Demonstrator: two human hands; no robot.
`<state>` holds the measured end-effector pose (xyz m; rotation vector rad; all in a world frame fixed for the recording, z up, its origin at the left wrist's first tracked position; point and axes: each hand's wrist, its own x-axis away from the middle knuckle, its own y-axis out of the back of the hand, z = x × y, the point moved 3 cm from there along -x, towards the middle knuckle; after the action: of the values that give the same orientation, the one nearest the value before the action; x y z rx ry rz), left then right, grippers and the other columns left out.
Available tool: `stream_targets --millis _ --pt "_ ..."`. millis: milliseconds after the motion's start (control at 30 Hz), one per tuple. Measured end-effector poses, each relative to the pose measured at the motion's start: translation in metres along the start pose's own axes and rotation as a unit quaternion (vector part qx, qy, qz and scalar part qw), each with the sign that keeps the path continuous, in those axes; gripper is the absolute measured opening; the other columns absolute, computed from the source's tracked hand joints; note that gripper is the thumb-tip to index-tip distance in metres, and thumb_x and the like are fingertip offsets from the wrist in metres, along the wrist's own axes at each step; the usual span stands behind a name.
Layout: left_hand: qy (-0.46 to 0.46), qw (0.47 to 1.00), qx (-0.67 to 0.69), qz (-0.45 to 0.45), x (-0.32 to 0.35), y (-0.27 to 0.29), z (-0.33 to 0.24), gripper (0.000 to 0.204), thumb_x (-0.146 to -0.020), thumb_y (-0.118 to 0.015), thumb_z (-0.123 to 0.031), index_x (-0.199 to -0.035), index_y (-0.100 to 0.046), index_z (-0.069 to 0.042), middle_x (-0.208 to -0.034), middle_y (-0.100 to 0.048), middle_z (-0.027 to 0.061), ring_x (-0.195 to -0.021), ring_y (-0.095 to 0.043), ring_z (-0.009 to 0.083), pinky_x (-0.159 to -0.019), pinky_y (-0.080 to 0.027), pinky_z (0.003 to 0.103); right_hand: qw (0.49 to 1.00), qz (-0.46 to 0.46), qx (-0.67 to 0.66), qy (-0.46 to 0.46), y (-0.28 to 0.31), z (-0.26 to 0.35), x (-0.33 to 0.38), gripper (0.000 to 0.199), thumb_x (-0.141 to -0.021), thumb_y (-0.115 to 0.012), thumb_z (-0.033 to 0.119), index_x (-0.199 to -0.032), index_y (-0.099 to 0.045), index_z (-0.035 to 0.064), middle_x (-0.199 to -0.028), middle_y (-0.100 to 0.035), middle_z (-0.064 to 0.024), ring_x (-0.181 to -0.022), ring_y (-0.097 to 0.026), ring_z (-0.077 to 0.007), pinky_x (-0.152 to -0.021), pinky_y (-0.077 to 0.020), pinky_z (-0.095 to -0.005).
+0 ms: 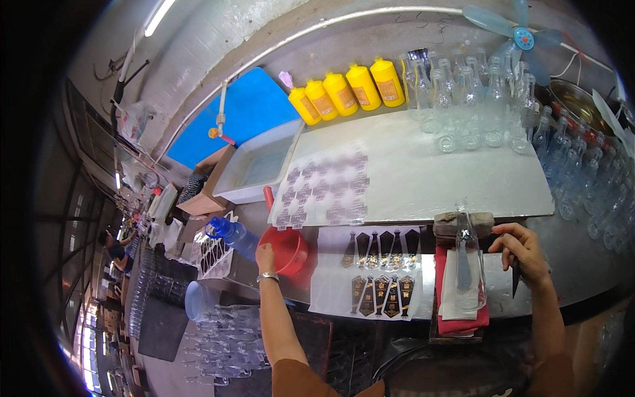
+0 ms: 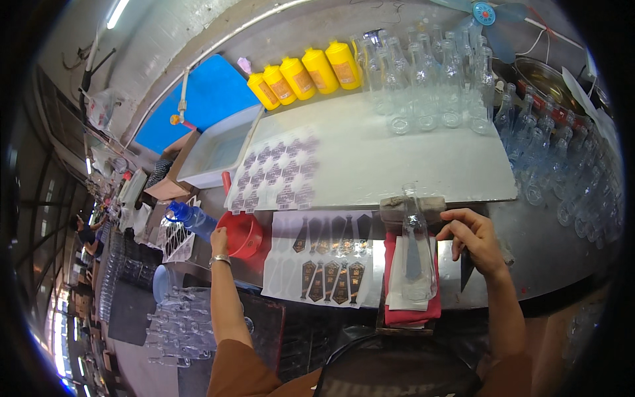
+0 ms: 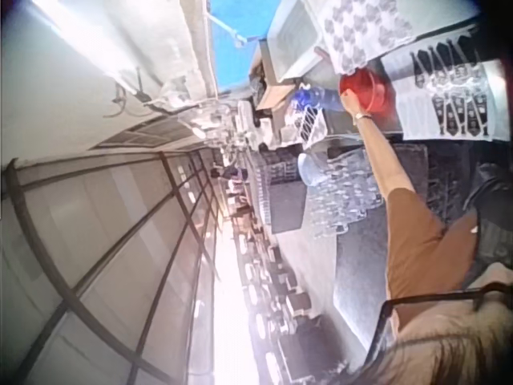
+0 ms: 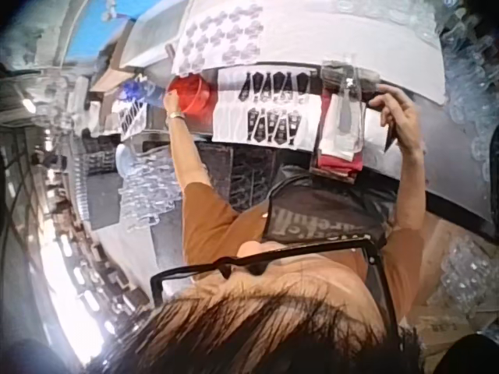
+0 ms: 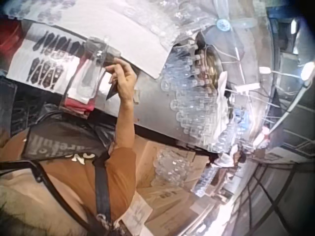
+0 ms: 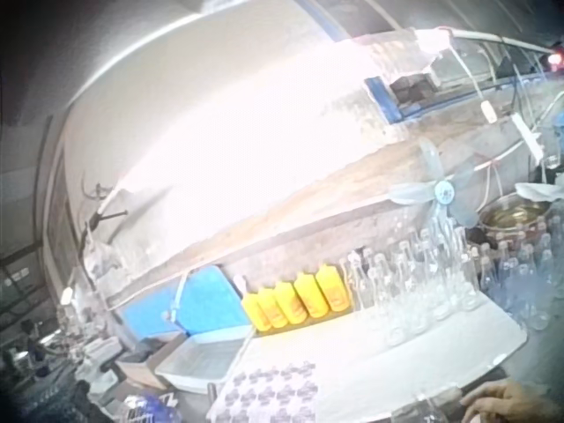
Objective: The person applies adhesive labels to clear plastic bottles one by one. They peel each label from a sheet, place it on a bottle, and smooth it with a black squeegee tool before setting the bottle aside.
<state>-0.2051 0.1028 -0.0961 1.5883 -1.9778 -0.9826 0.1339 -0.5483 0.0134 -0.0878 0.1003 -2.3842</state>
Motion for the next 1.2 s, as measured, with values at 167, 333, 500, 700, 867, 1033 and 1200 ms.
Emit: stream_targets --millis 167,333,500,700,867,1033,1200 --pt "0.249 0.935 0.172 0.182 -0.024 -0.007 0.044 0.026 -0.097 -0.057 -0.022 -0.09 -0.068 0.001 -0.079 -0.067 0.0123 -0.065 -0.065 0.024 -0.057 -0.051 0.038 0.998 -0.035 -0.052 0.011 0.021 -0.009 -0.005 0.027 -0.102 -0.053 0.018 -0.118 -0.063 -0.002 -0.086 -0.072 -0.0116 -0.051 -0.058 -0.007 -0.047 -0.0414 -0.0172" --pt "0.186 0.87 0.441 0.115 -0.004 -0.023 -0.09 0.029 -0.1 -0.057 -0.024 -0.074 -0.048 -0.015 -0.055 -0.037 -0.0064 -0.04 -0.032 0.0053 -0.035 -0.023 0.022 0.996 -0.073 -0.054 0.001 0.039 -0.015 0.007 0.027 -0.103 -0.052 0.017 -0.117 -0.063 -0.0028 -0.084 -0.071 -0.0113 -0.05 -0.058 -0.0066 -0.045 -0.0394 -0.0158" --pt "0.128 0.854 0.454 0.22 0.03 -0.046 -0.23 0.03 -0.101 -0.056 -0.028 -0.075 -0.047 -0.015 -0.053 -0.033 -0.008 -0.039 -0.027 0.0044 -0.034 -0.019 0.022 0.996 -0.07 -0.052 -0.01 0.027 -0.011 0.014 0.027 -0.103 -0.052 0.017 -0.117 -0.063 -0.0032 -0.084 -0.071 -0.0107 -0.05 -0.058 -0.006 -0.046 -0.0401 -0.0156" --pt "0.042 0.873 0.388 0.291 0.086 -0.09 -0.308 0.032 -0.101 -0.057 -0.031 -0.075 -0.051 -0.013 -0.054 -0.038 -0.0062 -0.042 -0.029 0.0039 -0.037 -0.02 0.022 0.996 -0.056 -0.061 -0.016 0.02 -0.009 0.032 0.027 -0.103 -0.052 0.017 -0.117 -0.063 -0.0025 -0.085 -0.071 -0.0101 -0.051 -0.058 -0.0054 -0.047 -0.0416 -0.016" --pt "-0.257 0.93 0.169 0.201 0.145 -0.093 -0.293 0.026 -0.093 -0.068 -0.029 -0.091 -0.064 -0.003 -0.085 -0.066 0.0093 -0.072 -0.061 0.0175 -0.065 -0.048 0.031 0.995 -0.071 -0.062 -0.018 0.038 -0.016 0.055 0.026 -0.102 -0.051 0.016 -0.116 -0.063 -0.0027 -0.085 -0.072 -0.0111 -0.051 -0.058 -0.0057 -0.047 -0.0426 -0.0162" --pt "-0.452 0.888 -0.082 0.026 0.203 -0.089 -0.251 0.05 -0.082 -0.074 -0.013 -0.13 -0.06 -0.008 -0.149 -0.046 0.0184 -0.139 -0.041 0.0369 -0.116 -0.028 0.056 0.994 -0.084 -0.067 -0.034 0.048 -0.029 0.07 0.025 -0.101 -0.053 0.013 -0.116 -0.063 -0.0033 -0.088 -0.072 -0.0117 -0.053 -0.058 -0.0065 -0.049 -0.0447 -0.0177" --pt "-0.481 0.874 -0.048 -0.052 0.201 -0.089 -0.23 0.035 -0.086 -0.071 -0.009 -0.12 -0.067 -0.011 -0.14 -0.058 0.0107 -0.134 -0.05 0.0306 -0.113 -0.032 0.051 0.997 -0.036 0.059 -0.039 0.014 -0.048 0.08 0.034 -0.094 -0.063 0.009 -0.125 -0.061 -0.0033 -0.089 -0.071 -0.0073 -0.058 -0.055 -0.0049 -0.054 -0.0456 -0.0202"
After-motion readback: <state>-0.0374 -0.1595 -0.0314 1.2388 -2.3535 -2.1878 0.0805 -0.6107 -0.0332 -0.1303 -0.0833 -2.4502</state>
